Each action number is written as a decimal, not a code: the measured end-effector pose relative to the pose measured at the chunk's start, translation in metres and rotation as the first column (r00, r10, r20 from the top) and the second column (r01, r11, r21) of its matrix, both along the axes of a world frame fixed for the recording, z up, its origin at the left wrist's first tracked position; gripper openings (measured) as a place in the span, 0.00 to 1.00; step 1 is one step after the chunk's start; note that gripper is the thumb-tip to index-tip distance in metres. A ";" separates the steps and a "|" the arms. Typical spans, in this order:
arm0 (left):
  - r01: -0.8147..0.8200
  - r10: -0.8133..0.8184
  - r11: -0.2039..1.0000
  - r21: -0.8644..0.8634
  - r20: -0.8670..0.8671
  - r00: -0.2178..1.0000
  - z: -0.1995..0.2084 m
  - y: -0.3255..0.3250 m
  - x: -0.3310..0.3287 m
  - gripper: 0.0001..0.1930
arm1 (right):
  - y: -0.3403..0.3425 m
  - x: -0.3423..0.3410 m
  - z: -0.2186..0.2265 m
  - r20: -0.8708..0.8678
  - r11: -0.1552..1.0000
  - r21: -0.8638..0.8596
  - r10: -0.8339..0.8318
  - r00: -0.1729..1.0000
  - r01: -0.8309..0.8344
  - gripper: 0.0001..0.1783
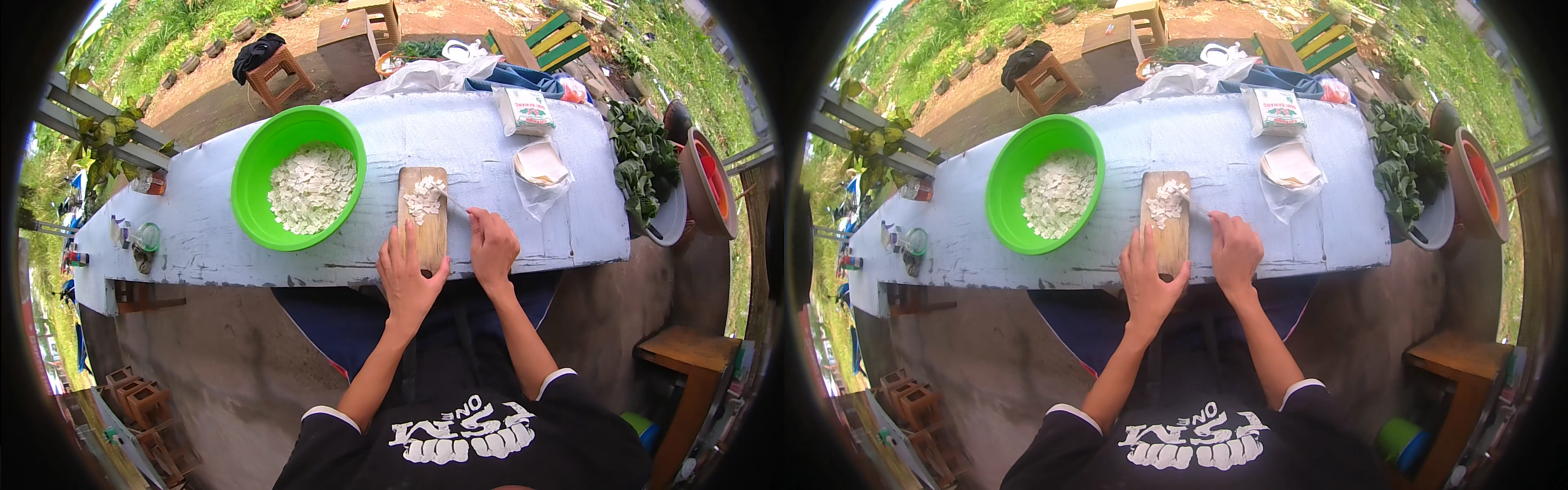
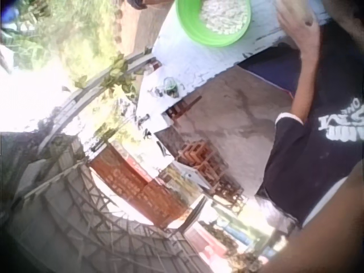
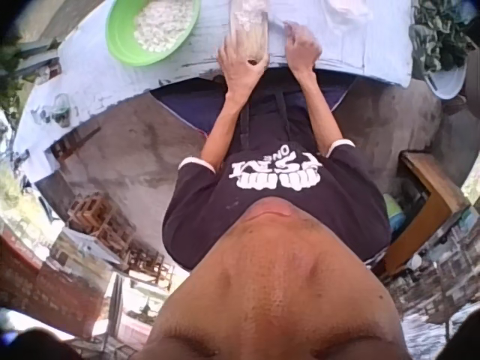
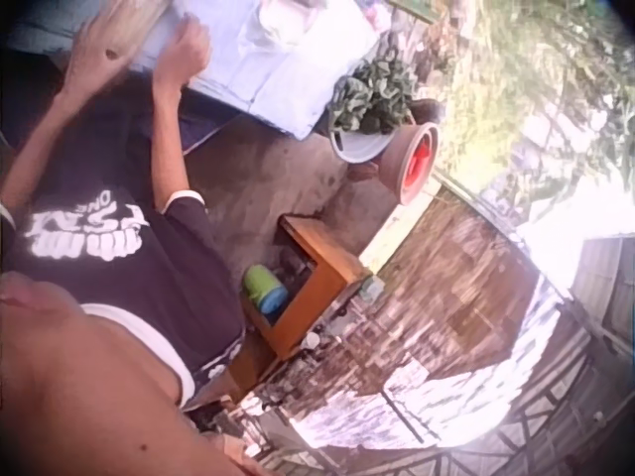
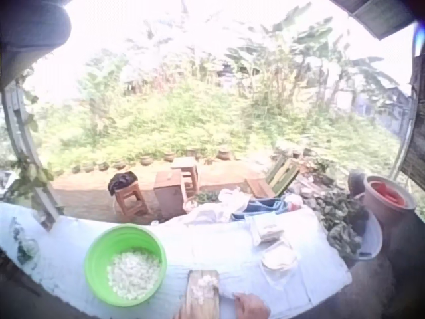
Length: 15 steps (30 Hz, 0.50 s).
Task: The person chops white vegetable pieces on a wooden cutting board using a knife and transfers them into a green bowl. The person then slices a block of white tofu into thin strips on the same board.
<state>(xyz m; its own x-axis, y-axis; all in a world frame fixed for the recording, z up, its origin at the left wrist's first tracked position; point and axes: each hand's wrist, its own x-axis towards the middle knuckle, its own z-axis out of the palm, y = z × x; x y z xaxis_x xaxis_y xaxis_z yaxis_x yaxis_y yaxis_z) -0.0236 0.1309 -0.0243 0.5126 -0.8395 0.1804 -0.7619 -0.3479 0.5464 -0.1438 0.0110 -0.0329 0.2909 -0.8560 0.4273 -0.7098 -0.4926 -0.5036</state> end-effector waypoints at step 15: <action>-0.062 0.037 0.960 -0.272 -0.098 0.994 0.046 0.008 0.015 0.48 | -0.003 -0.001 0.053 0.400 0.970 0.235 -0.041 0.915 -0.059 0.13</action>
<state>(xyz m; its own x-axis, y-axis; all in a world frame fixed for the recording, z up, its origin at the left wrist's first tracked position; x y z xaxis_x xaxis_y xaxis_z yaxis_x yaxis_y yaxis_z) -0.0082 0.1389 0.0214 0.5774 -0.7373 0.3507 -0.6898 -0.2108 0.6927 -0.1443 0.0081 0.0200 0.1467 -0.9446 0.2937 -0.4202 -0.3283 -0.8460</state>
